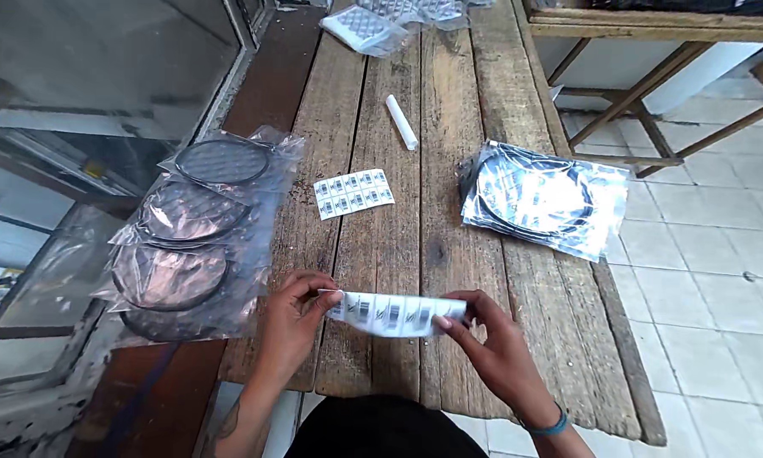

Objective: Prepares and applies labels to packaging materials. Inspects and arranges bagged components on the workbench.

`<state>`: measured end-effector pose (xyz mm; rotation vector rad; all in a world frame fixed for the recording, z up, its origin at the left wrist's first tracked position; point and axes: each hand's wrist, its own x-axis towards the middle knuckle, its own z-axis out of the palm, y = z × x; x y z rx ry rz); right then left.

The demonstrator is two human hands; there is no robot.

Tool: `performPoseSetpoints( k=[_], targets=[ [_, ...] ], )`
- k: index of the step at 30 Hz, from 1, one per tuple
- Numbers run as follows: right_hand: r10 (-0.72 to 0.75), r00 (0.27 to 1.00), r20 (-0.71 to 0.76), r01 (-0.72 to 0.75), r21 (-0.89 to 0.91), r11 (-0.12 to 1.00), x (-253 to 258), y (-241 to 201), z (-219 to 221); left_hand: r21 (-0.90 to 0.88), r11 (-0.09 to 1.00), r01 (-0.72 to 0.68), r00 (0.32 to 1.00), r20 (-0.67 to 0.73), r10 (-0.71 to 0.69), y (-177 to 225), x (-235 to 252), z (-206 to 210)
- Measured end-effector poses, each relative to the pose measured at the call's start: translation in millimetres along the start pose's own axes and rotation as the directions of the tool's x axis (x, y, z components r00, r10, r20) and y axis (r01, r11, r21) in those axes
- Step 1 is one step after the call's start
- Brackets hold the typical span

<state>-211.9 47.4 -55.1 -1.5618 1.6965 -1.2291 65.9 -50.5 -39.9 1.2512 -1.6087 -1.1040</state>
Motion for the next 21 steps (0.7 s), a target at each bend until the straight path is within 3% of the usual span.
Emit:
performPoseSetpoints(
  k=[2,6,12,17,21],
  targets=[
    [0.002,1.000,-0.001,-0.002,0.007,1.000,0.1,1.6,-1.8,-0.028,0.998,0.064,0.998,0.001,-0.064,11.5,-4.0,4.9],
    [0.152,0.985,0.083,-0.168,0.233,0.958,2.5,-2.8,-8.6,-0.049,0.984,0.174,0.985,-0.004,-0.174,25.4,-11.0,11.3],
    [0.240,0.929,0.282,-0.353,0.477,0.805,-6.3,-7.6,-12.7,-0.038,0.989,0.142,0.990,-0.010,-0.143,28.1,-16.6,14.2],
    [0.219,0.952,0.214,-0.286,0.364,0.887,-2.6,-9.7,-21.3,0.044,0.998,0.055,0.998,0.004,-0.055,27.8,-19.7,10.5],
    [0.179,0.974,0.140,-0.208,0.231,0.950,-0.5,-9.4,-21.0,0.125,0.986,0.112,0.993,-0.042,-0.108,32.2,-14.4,10.7]
  ],
)
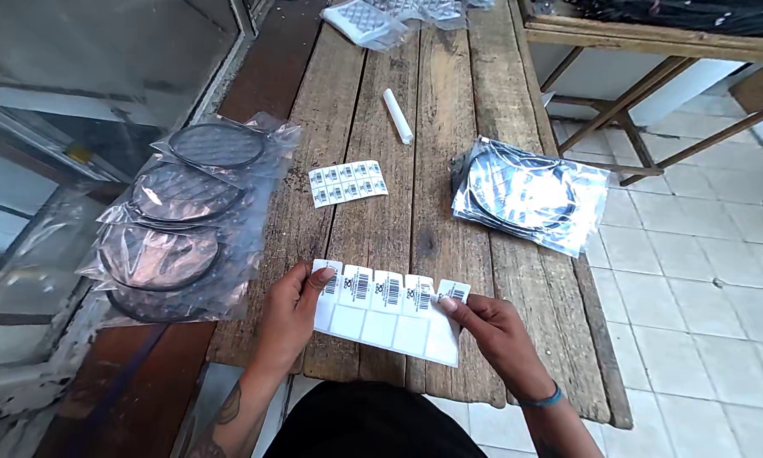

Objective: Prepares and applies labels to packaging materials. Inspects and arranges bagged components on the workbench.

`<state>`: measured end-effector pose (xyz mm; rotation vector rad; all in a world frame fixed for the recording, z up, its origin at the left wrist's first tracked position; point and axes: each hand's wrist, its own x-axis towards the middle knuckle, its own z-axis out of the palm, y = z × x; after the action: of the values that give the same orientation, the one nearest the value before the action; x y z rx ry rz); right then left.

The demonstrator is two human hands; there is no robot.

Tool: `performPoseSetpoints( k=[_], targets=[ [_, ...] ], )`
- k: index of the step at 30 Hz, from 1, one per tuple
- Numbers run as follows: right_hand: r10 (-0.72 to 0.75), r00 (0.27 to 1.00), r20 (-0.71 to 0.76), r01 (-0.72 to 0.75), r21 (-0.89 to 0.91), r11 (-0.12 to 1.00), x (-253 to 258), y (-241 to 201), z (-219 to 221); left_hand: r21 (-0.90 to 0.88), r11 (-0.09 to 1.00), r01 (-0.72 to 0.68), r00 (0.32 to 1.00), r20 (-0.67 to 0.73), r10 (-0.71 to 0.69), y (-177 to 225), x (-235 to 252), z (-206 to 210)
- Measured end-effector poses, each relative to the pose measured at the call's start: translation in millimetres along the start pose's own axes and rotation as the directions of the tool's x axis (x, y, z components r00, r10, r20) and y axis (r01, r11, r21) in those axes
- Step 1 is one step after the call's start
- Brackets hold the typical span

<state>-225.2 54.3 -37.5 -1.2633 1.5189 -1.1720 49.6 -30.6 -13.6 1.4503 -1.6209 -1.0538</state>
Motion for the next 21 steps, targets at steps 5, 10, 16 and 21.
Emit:
performPoseSetpoints(
  k=[5,10,16,21],
  targets=[
    [-0.157,0.968,-0.196,0.141,-0.096,0.985,-7.4,9.9,28.4,-0.279,0.943,0.184,0.968,-0.113,-0.222,-7.3,12.2,9.5],
    [-0.312,0.836,-0.450,0.238,-0.214,0.947,-15.1,19.0,65.4,-0.792,0.421,0.441,0.887,0.312,-0.341,-8.2,-16.8,55.8],
    [-0.242,0.966,-0.095,0.245,0.030,0.969,-21.5,26.3,73.6,-0.686,0.621,0.379,0.920,0.207,-0.333,2.5,-9.3,68.4],
    [0.021,0.995,0.102,-0.026,0.048,0.998,-24.6,16.3,8.0,-0.236,0.970,0.067,0.881,0.471,0.054,46.4,31.7,-46.8]
  ],
)
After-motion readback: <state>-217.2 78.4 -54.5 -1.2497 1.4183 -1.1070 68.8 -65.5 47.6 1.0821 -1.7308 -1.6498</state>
